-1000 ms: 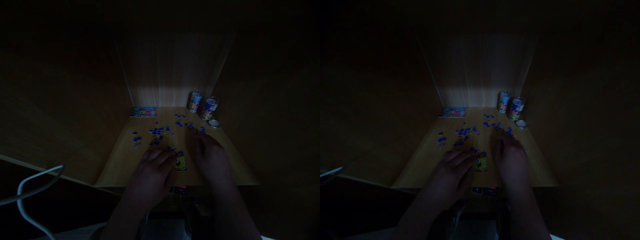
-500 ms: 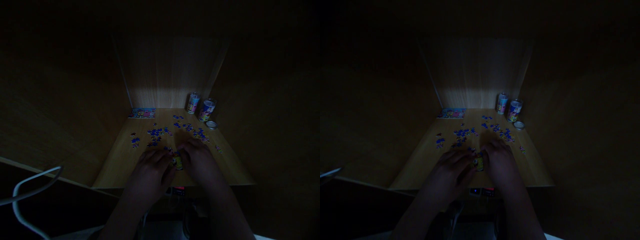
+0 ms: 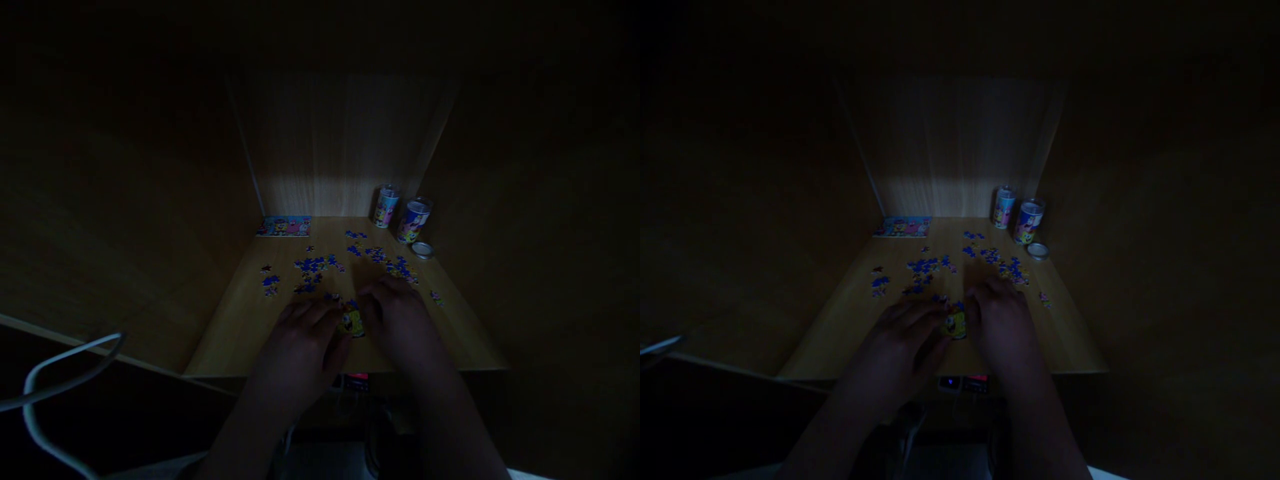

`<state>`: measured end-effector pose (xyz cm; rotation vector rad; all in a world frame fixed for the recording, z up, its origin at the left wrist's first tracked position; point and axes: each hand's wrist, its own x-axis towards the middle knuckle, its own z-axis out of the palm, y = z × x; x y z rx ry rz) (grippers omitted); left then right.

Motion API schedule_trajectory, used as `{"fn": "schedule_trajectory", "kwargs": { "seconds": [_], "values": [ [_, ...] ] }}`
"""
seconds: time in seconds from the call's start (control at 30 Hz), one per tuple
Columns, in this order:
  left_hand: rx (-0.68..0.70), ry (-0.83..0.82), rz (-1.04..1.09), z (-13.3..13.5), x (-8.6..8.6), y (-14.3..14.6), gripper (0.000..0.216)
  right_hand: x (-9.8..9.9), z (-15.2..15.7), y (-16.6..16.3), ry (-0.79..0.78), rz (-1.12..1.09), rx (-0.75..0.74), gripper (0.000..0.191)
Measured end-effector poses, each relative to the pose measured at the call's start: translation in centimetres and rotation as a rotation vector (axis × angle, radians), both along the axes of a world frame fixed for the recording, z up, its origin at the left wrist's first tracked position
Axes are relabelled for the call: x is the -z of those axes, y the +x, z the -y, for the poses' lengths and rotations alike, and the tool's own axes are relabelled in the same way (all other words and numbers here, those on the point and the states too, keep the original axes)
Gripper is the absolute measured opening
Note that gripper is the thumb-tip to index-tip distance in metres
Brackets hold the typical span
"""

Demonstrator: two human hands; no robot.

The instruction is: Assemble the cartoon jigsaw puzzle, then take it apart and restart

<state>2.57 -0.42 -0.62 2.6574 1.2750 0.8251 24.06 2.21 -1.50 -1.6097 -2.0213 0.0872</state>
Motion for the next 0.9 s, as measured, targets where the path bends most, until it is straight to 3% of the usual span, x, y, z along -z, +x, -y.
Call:
{"fn": "schedule_trajectory", "kwargs": {
  "seconds": [0.33, 0.53, 0.73, 0.83, 0.9],
  "values": [
    [0.005, -0.007, 0.006, 0.0, 0.0, 0.0, 0.026, 0.1, 0.1, 0.0, 0.000, 0.037, -0.038, 0.021],
    [-0.002, -0.017, 0.005, 0.1, -0.3, 0.1, 0.026, 0.7, 0.0, 0.1, 0.014, 0.060, -0.108, 0.032],
    [0.002, -0.034, 0.009, 0.1, -0.1, 0.2, 0.029, 0.5, 0.0, 0.1, 0.008, 0.055, -0.091, 0.028],
    [0.013, -0.030, 0.109, -0.1, -0.3, 0.0, 0.032, 0.3, 0.1, 0.1, 0.004, 0.054, -0.095, 0.027],
    [0.023, -0.050, 0.291, 0.1, -1.4, -0.4, 0.030, 0.3, 0.1, 0.2, 0.003, 0.050, -0.097, 0.027]
  ]
}}
